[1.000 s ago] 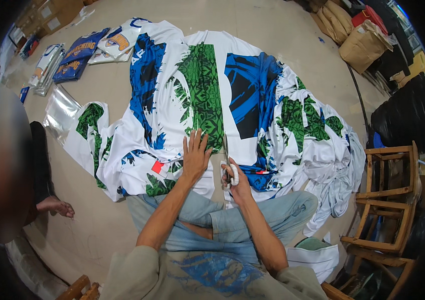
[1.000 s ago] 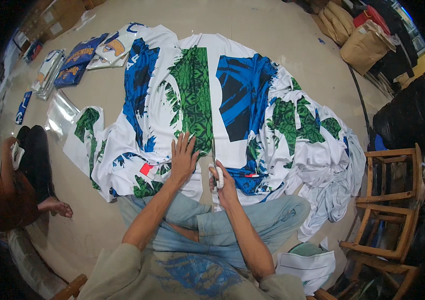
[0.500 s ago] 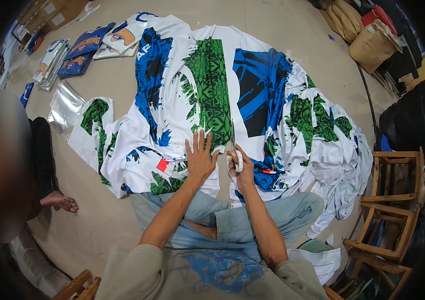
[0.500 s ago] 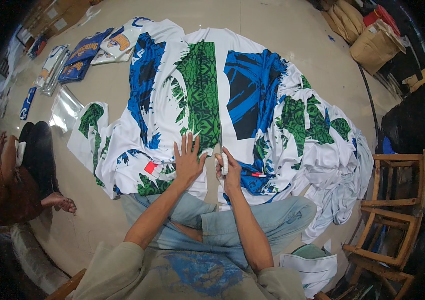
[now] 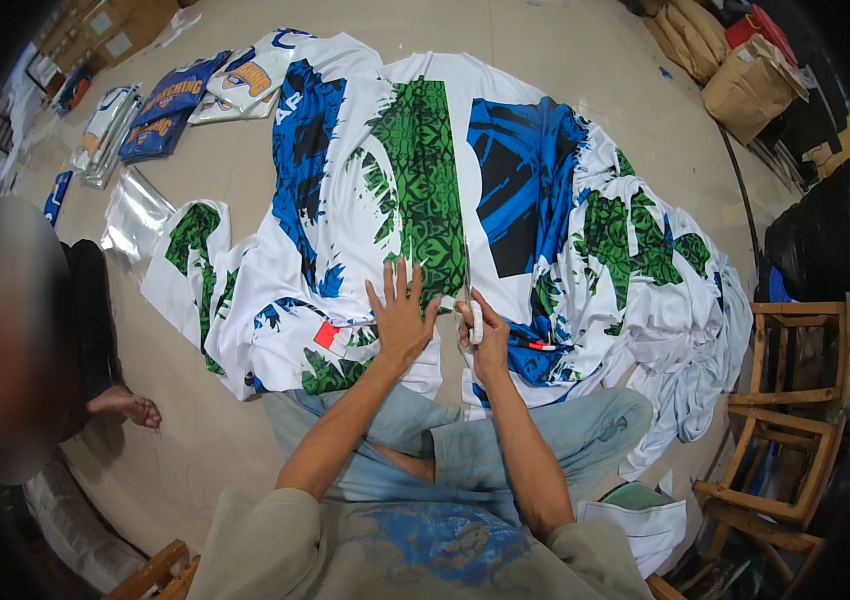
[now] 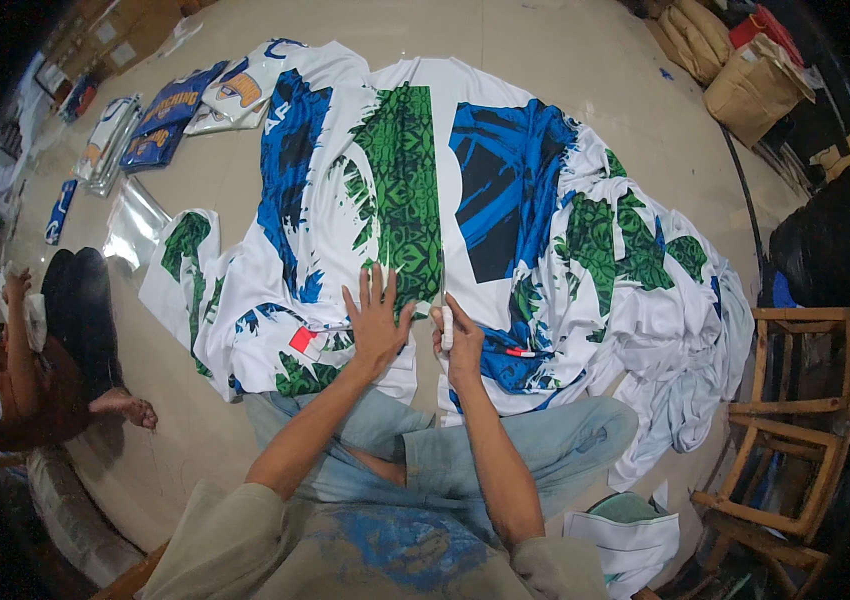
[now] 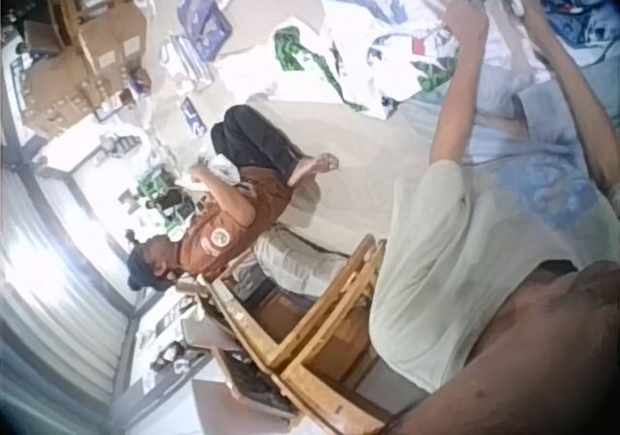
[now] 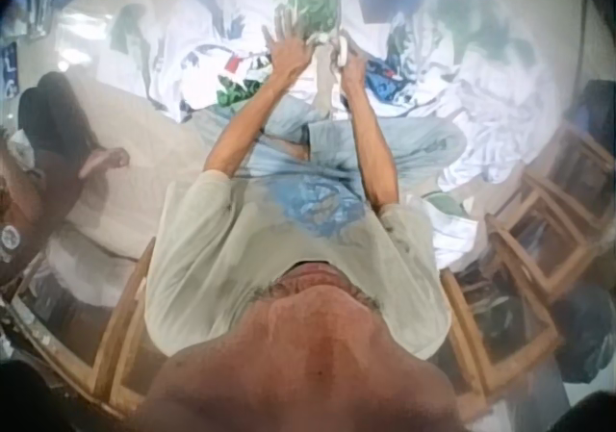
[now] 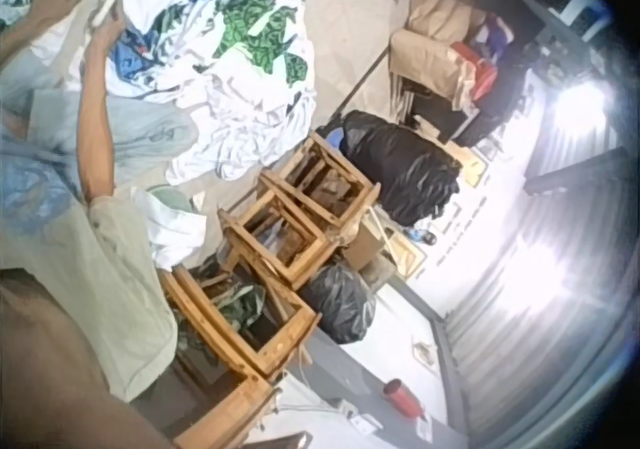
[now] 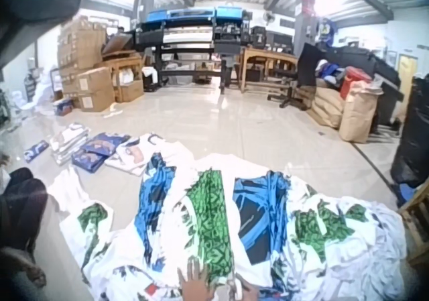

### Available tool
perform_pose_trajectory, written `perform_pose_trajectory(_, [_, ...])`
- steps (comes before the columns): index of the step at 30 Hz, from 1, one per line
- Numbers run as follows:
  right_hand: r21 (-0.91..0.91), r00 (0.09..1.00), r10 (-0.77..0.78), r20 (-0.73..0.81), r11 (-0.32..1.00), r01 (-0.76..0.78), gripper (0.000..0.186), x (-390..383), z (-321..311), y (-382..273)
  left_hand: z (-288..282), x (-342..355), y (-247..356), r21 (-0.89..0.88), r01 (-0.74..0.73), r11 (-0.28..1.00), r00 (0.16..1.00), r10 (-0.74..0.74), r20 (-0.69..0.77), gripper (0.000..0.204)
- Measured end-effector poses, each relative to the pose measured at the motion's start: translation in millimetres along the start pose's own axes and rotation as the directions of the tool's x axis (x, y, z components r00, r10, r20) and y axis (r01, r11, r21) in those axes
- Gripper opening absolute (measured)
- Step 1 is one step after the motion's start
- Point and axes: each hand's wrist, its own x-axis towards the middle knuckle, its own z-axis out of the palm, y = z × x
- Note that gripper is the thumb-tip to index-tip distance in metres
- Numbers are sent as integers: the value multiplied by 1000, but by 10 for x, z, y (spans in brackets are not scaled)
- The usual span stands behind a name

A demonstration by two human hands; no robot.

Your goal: The person sits on the floor and uses scissors to cut a large piece of white fabric with green and blue printed patterns. They repeatedly smooth the fabric, align the edges, and cut along the printed design lines to separate sections. The person occasionally lifts and repositions the fabric to continue cutting different areas.

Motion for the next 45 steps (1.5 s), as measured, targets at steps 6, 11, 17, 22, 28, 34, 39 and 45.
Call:
perform_pose_trajectory(6, [62,1000,23,-19,998,-22,55,-28,7,17,158,753,-377,39,-127,991,987,130,-94,71])
perform_pose_trajectory(11, [45,1000,8,24,999,-10,53,-36,-65,34,296,673,-649,134,-3,991,999,-4,51,81])
perform_pose_trajectory(17, [164,999,15,46,986,-22,53,-2,-104,92,196,573,-362,-1,-25,1000,999,25,-22,85])
perform_pose_trajectory(22, [121,1000,23,17,992,-25,50,6,-77,113,159,243,-271,82,-2,997,1000,1,15,85])
perform_pose_trajectory(28, [80,999,48,-20,996,-47,58,-49,53,-37,146,228,-248,77,25,997,1000,-26,17,85])
perform_pose_trajectory(34, [53,999,28,-25,998,-26,61,-35,74,41,163,236,-248,85,40,996,999,-41,14,85])
perform_pose_trajectory(39, [49,1000,10,-21,999,-8,62,2,45,117,162,242,-244,77,53,996,998,-54,17,84])
perform_pose_trajectory(45, [20,1000,2,-19,1000,-2,60,-2,41,130,174,234,-261,79,54,995,998,-56,25,84])
